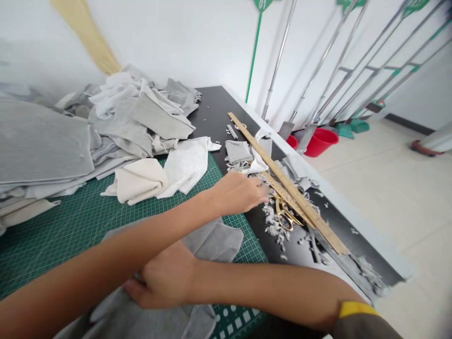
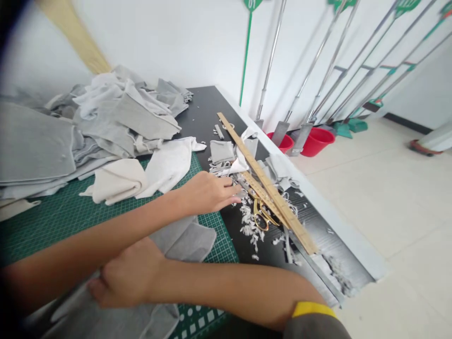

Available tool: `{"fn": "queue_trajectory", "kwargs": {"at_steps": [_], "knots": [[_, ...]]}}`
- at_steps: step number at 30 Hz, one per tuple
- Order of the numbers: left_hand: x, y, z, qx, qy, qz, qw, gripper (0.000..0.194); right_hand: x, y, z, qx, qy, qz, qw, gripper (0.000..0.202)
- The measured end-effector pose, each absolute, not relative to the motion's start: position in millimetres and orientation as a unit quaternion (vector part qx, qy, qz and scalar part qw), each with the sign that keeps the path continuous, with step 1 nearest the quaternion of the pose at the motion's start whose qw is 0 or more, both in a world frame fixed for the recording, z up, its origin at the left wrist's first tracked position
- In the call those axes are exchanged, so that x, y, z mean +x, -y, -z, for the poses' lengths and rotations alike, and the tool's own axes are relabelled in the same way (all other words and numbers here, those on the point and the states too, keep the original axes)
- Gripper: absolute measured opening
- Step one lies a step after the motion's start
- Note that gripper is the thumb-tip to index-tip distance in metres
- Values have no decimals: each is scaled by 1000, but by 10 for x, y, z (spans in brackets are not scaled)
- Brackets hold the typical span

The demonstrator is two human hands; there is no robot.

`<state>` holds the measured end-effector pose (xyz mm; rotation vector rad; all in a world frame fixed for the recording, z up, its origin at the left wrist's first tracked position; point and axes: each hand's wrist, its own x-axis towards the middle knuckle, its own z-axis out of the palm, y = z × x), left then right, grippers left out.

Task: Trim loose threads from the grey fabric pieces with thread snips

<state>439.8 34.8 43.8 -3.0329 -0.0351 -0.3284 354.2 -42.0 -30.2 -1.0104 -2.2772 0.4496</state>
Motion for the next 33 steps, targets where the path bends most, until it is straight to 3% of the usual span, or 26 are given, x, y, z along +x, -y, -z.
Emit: {"fn": "queue_trajectory", "kwargs": {"at_steps": [6, 14, 19, 26, 33], "knots": [[4360, -354, -423, -980, -49, 99, 164, 23, 3541, 398, 305, -384, 863, -170, 282, 37], [3928, -397, -582, -979, -21, 158, 129, 26, 3574, 432, 255, -402, 863, -169, 254, 41], [3324, -460, -992, -937, 114, 330, 27, 33, 3567, 484, 212, -432, 845, -164, 267, 35], [1973, -311, -756, -929, 280, 222, -93, 30, 3558, 496, 175, -442, 811, -235, 302, 23], [1008, 7, -454, -832, 457, 237, -209, 31, 3551, 479, 120, -445, 785, -289, 319, 17]]}}
